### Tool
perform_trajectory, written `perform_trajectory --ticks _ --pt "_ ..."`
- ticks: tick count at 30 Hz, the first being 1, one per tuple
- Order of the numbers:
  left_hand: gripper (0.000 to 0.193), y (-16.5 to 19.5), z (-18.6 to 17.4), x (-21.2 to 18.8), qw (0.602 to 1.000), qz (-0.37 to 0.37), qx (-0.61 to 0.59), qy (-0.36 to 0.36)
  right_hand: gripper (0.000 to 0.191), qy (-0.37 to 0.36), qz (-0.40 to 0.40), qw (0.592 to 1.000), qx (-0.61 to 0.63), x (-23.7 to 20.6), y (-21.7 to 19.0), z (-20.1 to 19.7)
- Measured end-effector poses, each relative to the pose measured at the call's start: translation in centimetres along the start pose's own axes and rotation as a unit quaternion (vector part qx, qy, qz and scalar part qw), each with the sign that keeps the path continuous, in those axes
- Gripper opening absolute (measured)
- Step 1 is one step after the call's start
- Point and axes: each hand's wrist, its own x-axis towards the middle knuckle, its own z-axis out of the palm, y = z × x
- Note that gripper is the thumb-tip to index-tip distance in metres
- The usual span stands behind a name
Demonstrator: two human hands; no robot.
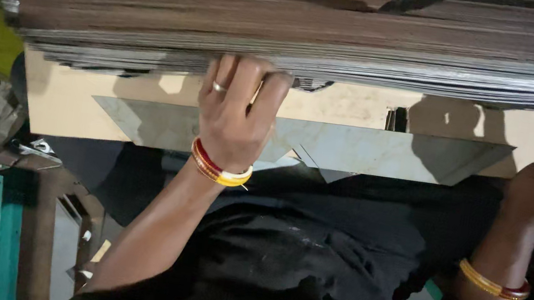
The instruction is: The person squares a large bundle of thin wooden strips resting on a wooden jig, pressing and tapping the ends to line them up. They use a flat metal blade to even the edges of the stack, reposition the bundle, and repeat the alignment on the other side.
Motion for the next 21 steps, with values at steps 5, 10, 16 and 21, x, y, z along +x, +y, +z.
perform_trajectory --ticks 5,10,16,21 --pt "0.019 -0.2 -0.4 -0.1 0.999 -0.009 0.028 -0.015 0.021 0.013 -0.081 0.994 -0.071 3.0 -5.6 -0.2" --pt "0.014 0.0 -0.3 0.1 0.998 -0.017 0.05 -0.018 0.025 -0.152 -0.101 0.97 0.162 10.9 -13.0 3.8" --pt "0.016 0.0 -0.5 1.0 0.997 -0.017 0.078 -0.002 0.022 -0.124 -0.034 0.966 0.226 14.5 -15.8 3.9" --pt "0.012 -0.3 -0.7 1.5 0.998 -0.024 0.038 -0.042 0.021 -0.018 0.1 0.931 0.349 6.5 -12.0 0.6"
